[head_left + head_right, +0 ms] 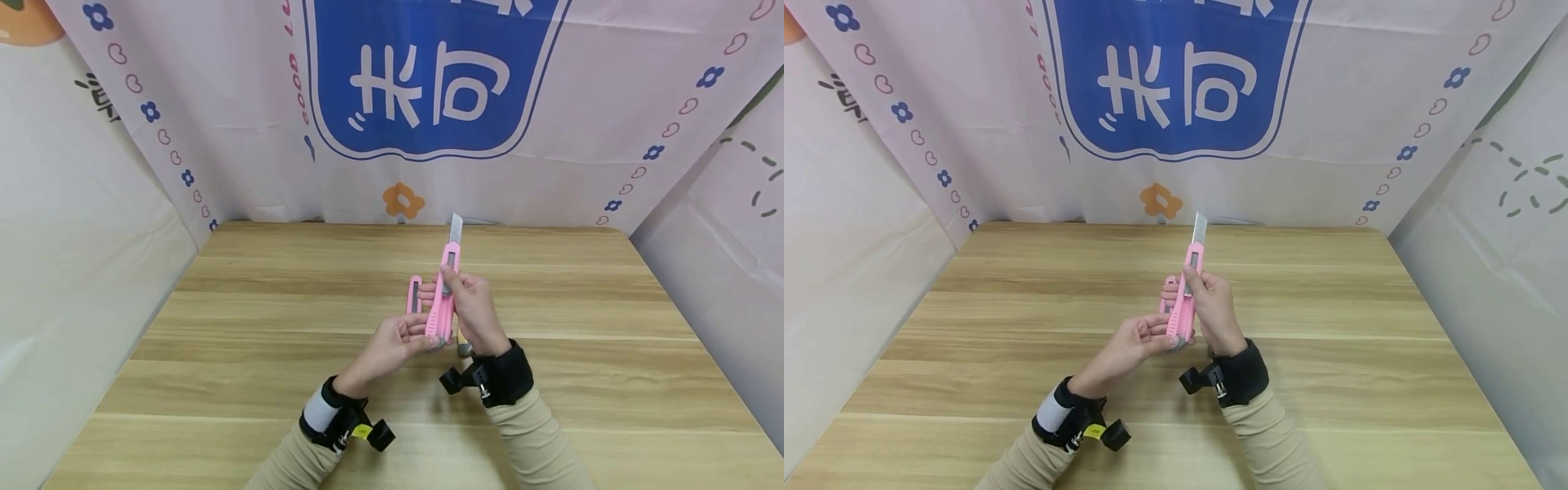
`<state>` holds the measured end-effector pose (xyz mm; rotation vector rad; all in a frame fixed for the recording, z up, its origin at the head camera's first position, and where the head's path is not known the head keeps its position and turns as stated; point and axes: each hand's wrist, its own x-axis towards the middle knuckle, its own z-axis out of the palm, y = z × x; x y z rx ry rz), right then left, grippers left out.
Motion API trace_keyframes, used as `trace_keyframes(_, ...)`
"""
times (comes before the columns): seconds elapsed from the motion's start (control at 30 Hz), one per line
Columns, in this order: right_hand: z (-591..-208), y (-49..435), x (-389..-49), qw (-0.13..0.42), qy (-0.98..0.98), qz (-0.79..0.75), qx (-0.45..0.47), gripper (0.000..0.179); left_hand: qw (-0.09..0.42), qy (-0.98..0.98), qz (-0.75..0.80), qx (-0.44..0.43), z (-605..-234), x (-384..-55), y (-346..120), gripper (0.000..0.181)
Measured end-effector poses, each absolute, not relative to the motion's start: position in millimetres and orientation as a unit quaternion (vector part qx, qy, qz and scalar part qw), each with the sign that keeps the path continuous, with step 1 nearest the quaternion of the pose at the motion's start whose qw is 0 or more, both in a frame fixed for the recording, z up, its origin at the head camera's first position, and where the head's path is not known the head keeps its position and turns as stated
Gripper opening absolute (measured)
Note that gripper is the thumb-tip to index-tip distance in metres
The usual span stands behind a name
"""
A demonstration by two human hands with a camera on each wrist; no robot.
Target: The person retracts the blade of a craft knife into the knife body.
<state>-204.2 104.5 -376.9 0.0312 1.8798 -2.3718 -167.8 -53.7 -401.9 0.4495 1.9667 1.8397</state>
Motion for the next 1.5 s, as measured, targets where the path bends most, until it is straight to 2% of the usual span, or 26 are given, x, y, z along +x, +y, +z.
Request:
trace_keyframes(0.53,-378,104,-205,0.052,0.622,-0.782,0.004,0.039,0.201,0.688,0.677,0.167,-405,-169,-55,0.046)
trace_keyframes(0.83,-375,110,-205,0.077,0.632,-0.771,-0.021,0.043,0.213,0.682,0.682,0.157,-401,-168,-54,0.047)
trace_keyframes(1.23,-382,98,-204,-0.001,0.649,-0.759,0.041,0.047,0.212,0.681,0.684,0.154,-401,-166,-52,0.045)
trace_keyframes(1.5,-382,100,-205,0.007,0.668,-0.743,0.037,0.048,0.208,0.691,0.674,0.16,-402,-167,-53,0.043)
